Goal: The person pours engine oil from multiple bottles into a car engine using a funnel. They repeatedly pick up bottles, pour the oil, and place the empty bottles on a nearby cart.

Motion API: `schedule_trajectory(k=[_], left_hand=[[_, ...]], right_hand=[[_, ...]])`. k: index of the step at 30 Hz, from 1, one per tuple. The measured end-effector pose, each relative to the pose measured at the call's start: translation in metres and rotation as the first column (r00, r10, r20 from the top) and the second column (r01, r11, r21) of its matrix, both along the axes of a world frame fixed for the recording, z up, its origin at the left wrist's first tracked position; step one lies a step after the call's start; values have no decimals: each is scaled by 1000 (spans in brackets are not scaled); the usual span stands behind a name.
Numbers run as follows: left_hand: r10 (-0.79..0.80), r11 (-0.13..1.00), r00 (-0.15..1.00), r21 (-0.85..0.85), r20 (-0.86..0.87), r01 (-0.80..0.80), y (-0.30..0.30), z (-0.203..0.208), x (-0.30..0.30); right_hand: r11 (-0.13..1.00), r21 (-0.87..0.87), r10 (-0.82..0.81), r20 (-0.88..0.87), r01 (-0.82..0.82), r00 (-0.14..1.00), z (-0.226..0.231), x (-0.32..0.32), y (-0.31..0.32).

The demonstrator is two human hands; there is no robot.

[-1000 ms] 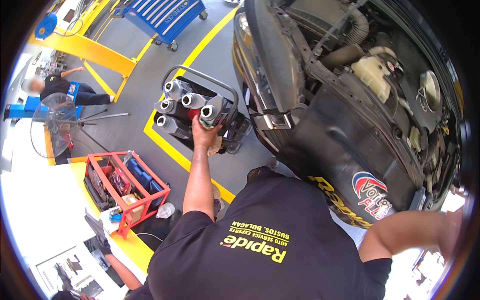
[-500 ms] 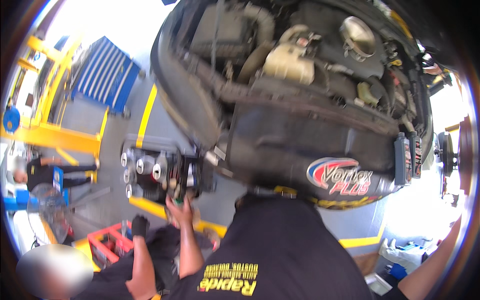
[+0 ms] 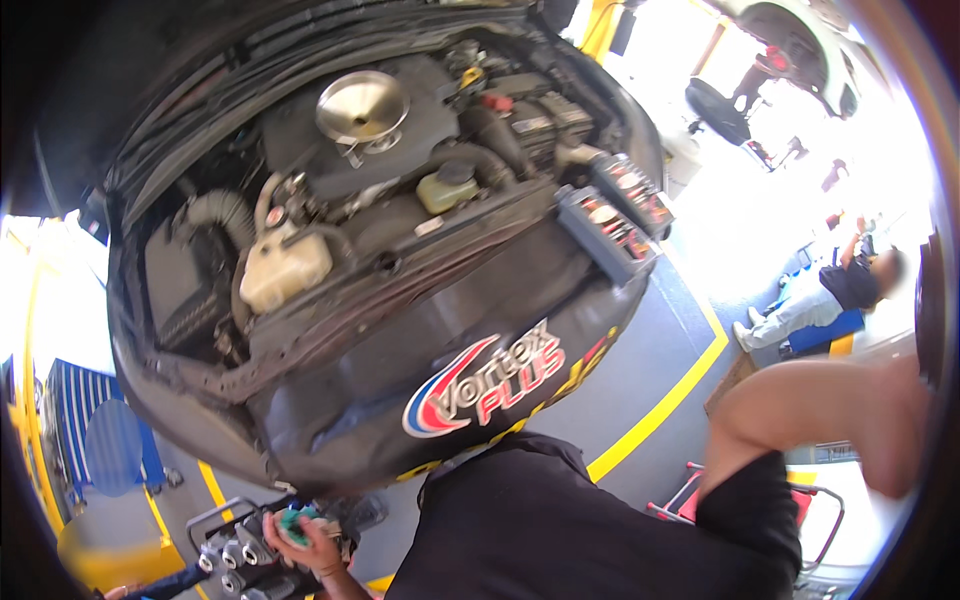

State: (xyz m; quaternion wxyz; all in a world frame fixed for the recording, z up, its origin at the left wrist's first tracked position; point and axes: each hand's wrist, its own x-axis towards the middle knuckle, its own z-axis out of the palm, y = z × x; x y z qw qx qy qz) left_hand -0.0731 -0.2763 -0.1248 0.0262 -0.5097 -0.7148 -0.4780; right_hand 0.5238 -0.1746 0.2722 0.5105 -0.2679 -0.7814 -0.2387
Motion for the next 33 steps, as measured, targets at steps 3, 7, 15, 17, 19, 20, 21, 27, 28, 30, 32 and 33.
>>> schedule_trajectory(k=[3,7,15,17,19,20,21,27,28,30,32,33], left_hand=[[88,986,994,136,66,-97,33,32,19],[-141,982,905,171,402,77,122,58,79],[-278,941,41,263,960,213,203,86,253],[-264,924,10,251,964,289,217,80,286],[-264,900,-68,271,962,341,233,75,314],[-256,881,-143,291,956,374,240,79,326],[-273,823,-216,344,937,452,247,79,331],[-220,816,-200,292,955,499,287,94,362],[-228,817,-216,307,949,487,289,103,358],[-516,729,28,421,856,540,281,125,352],[-660,682,320,365,680,633,274,146,332],[-664,703,476,262,577,661,269,154,317]], right_hand=[[819,-571,-237,-236,63,943,-152,57,111],[271,-725,-684,318,633,657,-268,85,174],[-75,-837,-481,507,542,715,-270,85,214],[-67,-873,-475,454,483,754,-267,83,214],[-57,-941,-458,322,334,828,-264,86,215],[-60,-979,-442,200,193,875,-266,91,216],[-71,-997,-421,70,44,904,-267,92,215],[194,-854,-268,-519,-482,812,-267,-15,177],[311,-891,-290,-420,-330,860,-262,-48,169],[726,-687,-292,-279,22,915,-269,-109,156],[814,-581,-272,-386,-4,881,-295,-146,148],[808,-582,-198,-415,-92,888,-299,-151,146]])
